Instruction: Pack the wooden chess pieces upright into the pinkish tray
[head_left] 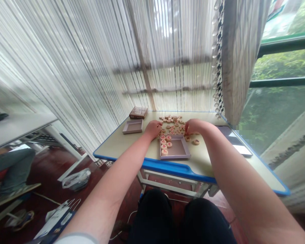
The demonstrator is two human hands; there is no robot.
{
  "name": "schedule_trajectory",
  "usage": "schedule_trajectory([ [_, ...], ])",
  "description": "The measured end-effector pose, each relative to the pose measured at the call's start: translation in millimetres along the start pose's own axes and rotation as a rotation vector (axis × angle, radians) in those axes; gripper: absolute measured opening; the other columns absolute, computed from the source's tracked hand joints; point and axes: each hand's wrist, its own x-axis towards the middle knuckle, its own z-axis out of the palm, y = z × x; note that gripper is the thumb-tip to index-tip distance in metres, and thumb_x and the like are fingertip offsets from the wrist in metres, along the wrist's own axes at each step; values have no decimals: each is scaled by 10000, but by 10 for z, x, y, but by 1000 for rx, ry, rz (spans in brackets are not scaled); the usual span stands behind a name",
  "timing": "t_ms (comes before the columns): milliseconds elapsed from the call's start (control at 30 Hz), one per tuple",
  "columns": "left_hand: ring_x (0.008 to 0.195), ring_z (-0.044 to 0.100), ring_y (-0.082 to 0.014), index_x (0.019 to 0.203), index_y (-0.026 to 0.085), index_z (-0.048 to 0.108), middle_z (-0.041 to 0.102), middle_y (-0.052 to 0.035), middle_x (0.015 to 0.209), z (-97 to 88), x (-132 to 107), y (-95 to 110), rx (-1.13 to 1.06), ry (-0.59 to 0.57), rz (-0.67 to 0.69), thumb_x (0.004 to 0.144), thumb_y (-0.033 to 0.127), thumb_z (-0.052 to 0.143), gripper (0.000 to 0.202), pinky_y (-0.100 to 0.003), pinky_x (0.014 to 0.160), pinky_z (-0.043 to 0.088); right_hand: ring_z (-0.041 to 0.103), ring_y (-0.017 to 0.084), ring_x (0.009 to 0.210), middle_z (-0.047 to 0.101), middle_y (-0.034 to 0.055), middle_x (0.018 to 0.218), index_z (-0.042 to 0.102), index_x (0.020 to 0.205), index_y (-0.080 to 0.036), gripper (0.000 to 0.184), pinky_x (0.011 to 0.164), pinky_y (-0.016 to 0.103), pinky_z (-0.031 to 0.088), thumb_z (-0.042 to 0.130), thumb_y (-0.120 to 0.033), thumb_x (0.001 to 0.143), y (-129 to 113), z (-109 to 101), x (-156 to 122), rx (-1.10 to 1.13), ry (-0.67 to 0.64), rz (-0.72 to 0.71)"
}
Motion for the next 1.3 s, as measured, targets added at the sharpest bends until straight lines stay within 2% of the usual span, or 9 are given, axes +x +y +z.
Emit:
schedule_trajectory([
  [100,963,583,-164,874,173,696,677,-46,975,-14,-8,21,6,-24,-36,748,142,435,292,-287,929,431,601,232,775,667,106,895,711,903,-163,287,663,319,449,671,-268,638,-12,-19,-17,-25,-79,60],
  [167,963,584,-167,879,176,696,676,-46,980,-17,-12,26,7,-39,-41,752,153,443,284,-289,923,435,599,237,787,664,120,905,704,932,-152,322,666,318,444,640,-338,677,10,-4,26,-11,-59,81],
  [367,934,595,-173,864,180,697,680,-52,961,3,-14,4,1,-44,-1,763,168,439,278,-285,890,448,552,262,959,631,126,1061,668,1043,-194,378,759,323,418,479,-408,795,66,176,252,-8,201,24],
  [533,945,590,-165,864,188,695,683,-37,958,-10,-11,20,10,-54,-10,760,156,440,277,-275,901,441,523,270,989,625,106,1067,693,976,-224,382,758,323,421,503,-475,757,18,241,269,-5,233,-36],
  [667,933,593,-164,861,185,696,682,-40,947,-12,-2,27,16,-60,-8,762,158,440,276,-276,898,444,555,236,941,641,78,1043,695,984,-255,311,728,287,422,548,-369,734,-16,234,279,31,201,-39],
  [800,919,592,-166,843,179,696,682,-45,925,-3,-1,14,8,-34,3,750,151,441,273,-277,885,446,599,191,830,667,55,1005,629,1120,-245,421,685,257,429,572,-276,704,-8,248,311,90,151,-10],
  [1000,914,584,-162,819,171,699,678,-44,911,2,7,-5,13,-4,1,748,154,439,270,-275,897,435,612,163,803,676,45,1008,612,1133,-198,482,649,216,439,614,-201,652,-7,257,297,178,200,0],
  [1200,921,581,-165,828,174,698,676,-41,914,-14,7,7,29,0,-18,758,162,439,269,-282,902,434,618,166,683,700,48,759,706,934,-189,275,618,240,448,599,-238,686,-38,224,231,208,129,-10],
  [1300,925,582,-161,832,177,699,674,-39,919,-37,-5,30,30,-28,-13,762,163,442,267,-276,902,434,619,169,666,697,51,741,708,949,-185,300,603,243,449,609,-208,667,-27,194,218,212,124,16],
])
